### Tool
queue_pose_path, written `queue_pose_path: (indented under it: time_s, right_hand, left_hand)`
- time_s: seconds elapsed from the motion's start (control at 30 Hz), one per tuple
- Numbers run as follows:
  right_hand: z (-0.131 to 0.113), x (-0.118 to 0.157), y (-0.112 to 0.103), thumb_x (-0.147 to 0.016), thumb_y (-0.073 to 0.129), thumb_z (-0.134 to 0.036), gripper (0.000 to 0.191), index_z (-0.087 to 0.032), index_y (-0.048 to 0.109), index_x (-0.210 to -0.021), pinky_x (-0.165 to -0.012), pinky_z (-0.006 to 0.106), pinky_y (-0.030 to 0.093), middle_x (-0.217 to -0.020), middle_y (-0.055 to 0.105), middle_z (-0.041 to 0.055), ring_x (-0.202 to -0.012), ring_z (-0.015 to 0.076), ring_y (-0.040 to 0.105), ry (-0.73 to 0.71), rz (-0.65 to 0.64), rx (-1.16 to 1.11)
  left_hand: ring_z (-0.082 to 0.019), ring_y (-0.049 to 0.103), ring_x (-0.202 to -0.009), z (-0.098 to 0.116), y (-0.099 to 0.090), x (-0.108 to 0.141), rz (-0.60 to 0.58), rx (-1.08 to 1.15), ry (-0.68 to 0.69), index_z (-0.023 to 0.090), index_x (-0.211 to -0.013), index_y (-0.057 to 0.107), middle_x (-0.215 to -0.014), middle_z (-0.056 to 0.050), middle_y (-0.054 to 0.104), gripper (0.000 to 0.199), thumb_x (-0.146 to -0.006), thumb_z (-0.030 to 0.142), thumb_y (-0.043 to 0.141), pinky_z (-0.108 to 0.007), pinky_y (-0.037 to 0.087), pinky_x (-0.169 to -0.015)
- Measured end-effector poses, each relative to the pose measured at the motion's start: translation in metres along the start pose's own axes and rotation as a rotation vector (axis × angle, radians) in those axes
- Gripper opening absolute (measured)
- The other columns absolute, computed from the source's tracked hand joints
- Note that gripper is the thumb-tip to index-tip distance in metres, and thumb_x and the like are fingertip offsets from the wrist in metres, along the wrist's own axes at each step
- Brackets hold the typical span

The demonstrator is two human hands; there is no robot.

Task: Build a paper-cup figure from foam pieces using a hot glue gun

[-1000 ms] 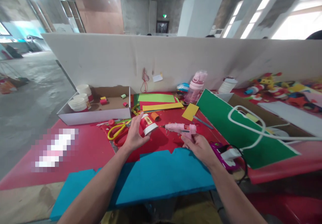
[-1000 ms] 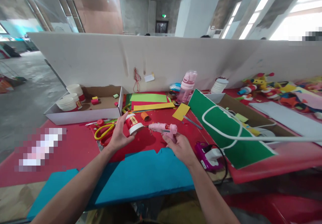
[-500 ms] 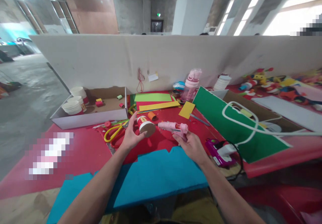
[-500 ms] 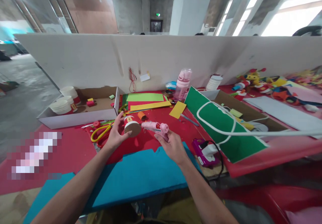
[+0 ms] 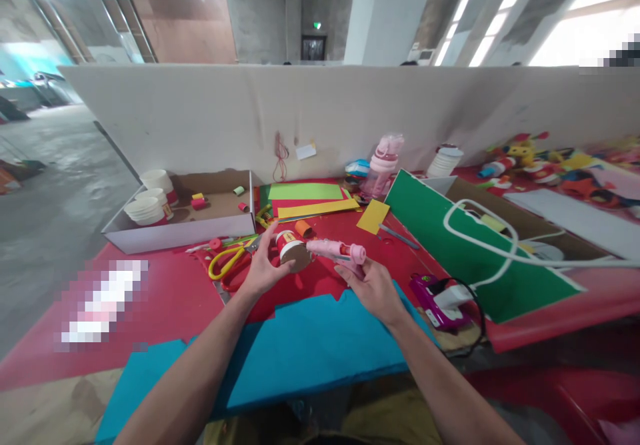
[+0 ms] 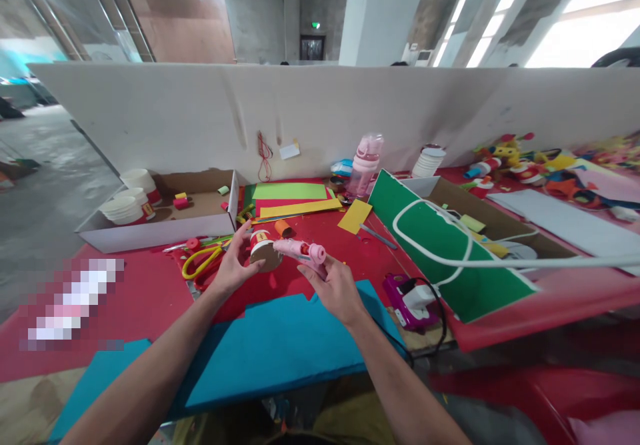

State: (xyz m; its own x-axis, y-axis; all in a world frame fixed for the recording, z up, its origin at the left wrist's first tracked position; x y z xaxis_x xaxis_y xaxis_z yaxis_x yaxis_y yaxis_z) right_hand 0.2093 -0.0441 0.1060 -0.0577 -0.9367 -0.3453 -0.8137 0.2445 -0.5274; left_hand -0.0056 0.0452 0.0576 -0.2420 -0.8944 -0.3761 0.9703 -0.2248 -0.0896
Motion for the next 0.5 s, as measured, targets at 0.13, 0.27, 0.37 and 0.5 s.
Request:
queue_pose_path:
  time_s: [0.13,0.27,0.37,0.5]
  right_hand:
    - [-0.0005,-0.0008,0.0,-0.084,0.059,-0.044,0.031,-0.016,0.07,-0.091,-0.069,0.028,0.054,-0.084,0.075,0.0074,-0.08,0.0244,0.071,-0.008,0.004,0.025]
    - [-0.0015,-0.0009,-0.0004,-0.085,0.058,-0.044,0.031,-0.016,0.071,-0.092,-0.07,0.028,0.054,-0.085,0.075,0.0079,-0.08,0.0246,0.071,-0.015,0.003,0.037]
    - [-0.002,-0.0004,-0.0007,-0.086,0.058,-0.044,0.031,-0.016,0.07,-0.093,-0.07,0.028,0.054,-0.087,0.075,0.0081,-0.082,0.0249,0.071,-0.026,0.002,0.043]
    - [-0.0021,0.0002,-0.0007,-0.087,0.057,-0.044,0.031,-0.017,0.069,-0.098,-0.072,0.028,0.054,-0.092,0.075,0.0079,-0.087,0.0249,0.071,-0.035,-0.006,0.04]
  left_hand:
    - [-0.028,0.054,-0.116,0.0023,0.0017,0.0006,-0.017,-0.027,0.018,0.027,-0.148,0.028,-0.133,-0.011,0.05,0.098,-0.065,0.032,0.08,-0.043,0.047,-0.098]
    - [-0.028,0.055,-0.116,0.0042,0.0022,0.0012,-0.02,-0.03,0.019,0.027,-0.148,0.028,-0.134,-0.012,0.05,0.097,-0.065,0.033,0.079,-0.043,0.047,-0.098]
    - [-0.028,0.054,-0.117,0.0043,0.0015,0.0011,-0.011,-0.019,0.013,0.027,-0.147,0.03,-0.134,-0.012,0.049,0.097,-0.065,0.031,0.08,-0.044,0.047,-0.099]
    - [-0.029,0.053,-0.118,0.0037,0.0017,0.001,-0.01,-0.001,-0.001,0.027,-0.146,0.031,-0.134,-0.011,0.049,0.096,-0.064,0.03,0.08,-0.045,0.046,-0.1]
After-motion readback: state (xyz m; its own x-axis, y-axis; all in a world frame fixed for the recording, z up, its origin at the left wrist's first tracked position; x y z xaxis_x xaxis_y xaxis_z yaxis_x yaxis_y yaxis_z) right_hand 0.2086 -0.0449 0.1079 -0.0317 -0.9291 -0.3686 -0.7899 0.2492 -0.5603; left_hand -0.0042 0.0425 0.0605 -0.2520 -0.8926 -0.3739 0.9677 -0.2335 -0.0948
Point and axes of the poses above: each hand's wrist, its own x-axis away from the middle knuckle, its own y-axis out of the palm, z = x × y, the point moved 10 cm from there along -x, towards the middle knuckle
